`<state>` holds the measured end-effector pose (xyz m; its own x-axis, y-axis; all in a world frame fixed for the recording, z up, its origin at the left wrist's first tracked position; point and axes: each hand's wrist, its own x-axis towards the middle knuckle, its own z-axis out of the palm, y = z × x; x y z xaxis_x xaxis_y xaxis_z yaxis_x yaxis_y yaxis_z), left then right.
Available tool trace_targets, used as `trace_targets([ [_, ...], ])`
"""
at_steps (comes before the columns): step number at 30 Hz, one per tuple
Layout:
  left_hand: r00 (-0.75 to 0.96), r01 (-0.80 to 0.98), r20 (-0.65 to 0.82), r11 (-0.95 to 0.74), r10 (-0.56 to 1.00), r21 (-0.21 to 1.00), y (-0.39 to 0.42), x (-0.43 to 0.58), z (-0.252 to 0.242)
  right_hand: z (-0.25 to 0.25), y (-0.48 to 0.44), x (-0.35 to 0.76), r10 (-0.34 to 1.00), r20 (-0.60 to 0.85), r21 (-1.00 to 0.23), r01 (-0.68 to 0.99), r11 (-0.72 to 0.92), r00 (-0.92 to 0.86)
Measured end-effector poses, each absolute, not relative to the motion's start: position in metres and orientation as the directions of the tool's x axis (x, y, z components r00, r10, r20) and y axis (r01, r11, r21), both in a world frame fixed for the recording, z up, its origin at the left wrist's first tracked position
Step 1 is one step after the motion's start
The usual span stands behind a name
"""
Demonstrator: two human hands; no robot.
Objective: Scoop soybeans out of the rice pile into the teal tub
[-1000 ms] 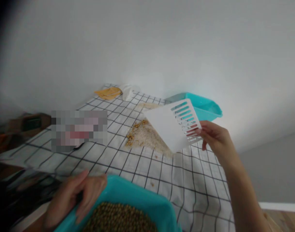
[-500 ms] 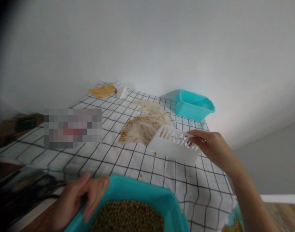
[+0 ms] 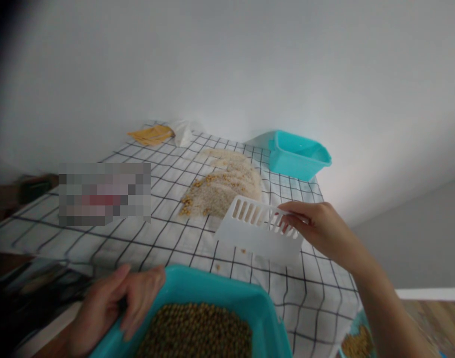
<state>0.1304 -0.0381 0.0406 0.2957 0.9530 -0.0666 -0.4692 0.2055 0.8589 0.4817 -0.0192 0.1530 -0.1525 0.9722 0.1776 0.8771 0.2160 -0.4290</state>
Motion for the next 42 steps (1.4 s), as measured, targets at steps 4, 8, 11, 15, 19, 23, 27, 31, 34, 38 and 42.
trace_targets([
  [4, 0.290, -0.506, -0.055, 0.202, 0.955, 0.839, -0.039, 0.132, 0.038, 0.152, -0.026, 0.478, 0.981, 0.134, -0.471, 0.862, 0.188, -0.141],
  [8, 0.280, -0.533, -0.029, 0.180, 0.960, 0.826, -0.037, 0.135, 0.036, 0.144, -0.029, 0.476, 0.989, 0.059, -0.577, 0.804, 0.144, -0.135],
  [11, 0.302, -0.476, -0.032, 0.180, 0.953, 0.861, -0.034, 0.134, 0.039, 0.136, -0.026, 0.476, 0.992, 0.043, -0.640, 0.758, 0.122, -0.123],
  [15, 0.307, -0.440, -0.050, 0.188, 0.950, 0.878, -0.029, 0.134, 0.047, 0.127, -0.013, 0.480, 0.986, -0.017, -0.748, 0.657, 0.096, -0.163],
  [19, 0.310, -0.465, -0.051, 0.198, 0.949, 0.863, -0.028, 0.133, 0.048, 0.122, 0.006, 0.477, 0.970, -0.073, -0.840, 0.538, 0.066, -0.232],
  [23, 0.317, -0.460, -0.078, 0.226, 0.945, 0.859, -0.030, 0.129, 0.043, 0.125, 0.015, 0.465, 0.954, -0.072, -0.878, 0.472, 0.077, -0.291],
  [27, 0.314, -0.478, -0.047, 0.201, 0.948, 0.855, -0.031, 0.128, 0.040, 0.138, 0.003, 0.455, 0.961, -0.023, -0.885, 0.452, 0.107, -0.274],
  [31, 0.292, -0.503, -0.003, 0.156, 0.957, 0.850, -0.031, 0.133, 0.042, 0.152, -0.012, 0.458, 0.975, 0.024, -0.868, 0.480, 0.129, -0.219],
  [34, 0.288, -0.497, -0.004, 0.153, 0.958, 0.854, -0.029, 0.132, 0.044, 0.156, -0.013, 0.467, 0.991, 0.080, -0.864, 0.490, 0.121, -0.103],
  [38, 0.285, -0.495, -0.055, 0.196, 0.957, 0.846, -0.028, 0.121, 0.043, 0.148, -0.008, 0.476, 0.989, 0.127, -0.875, 0.478, 0.074, 0.079],
  [42, 0.203, -0.492, -0.115, 0.203, 0.972, 0.847, -0.023, 0.097, 0.038, 0.138, -0.003, 0.470, 0.983, 0.118, -0.896, 0.442, 0.044, 0.142],
])
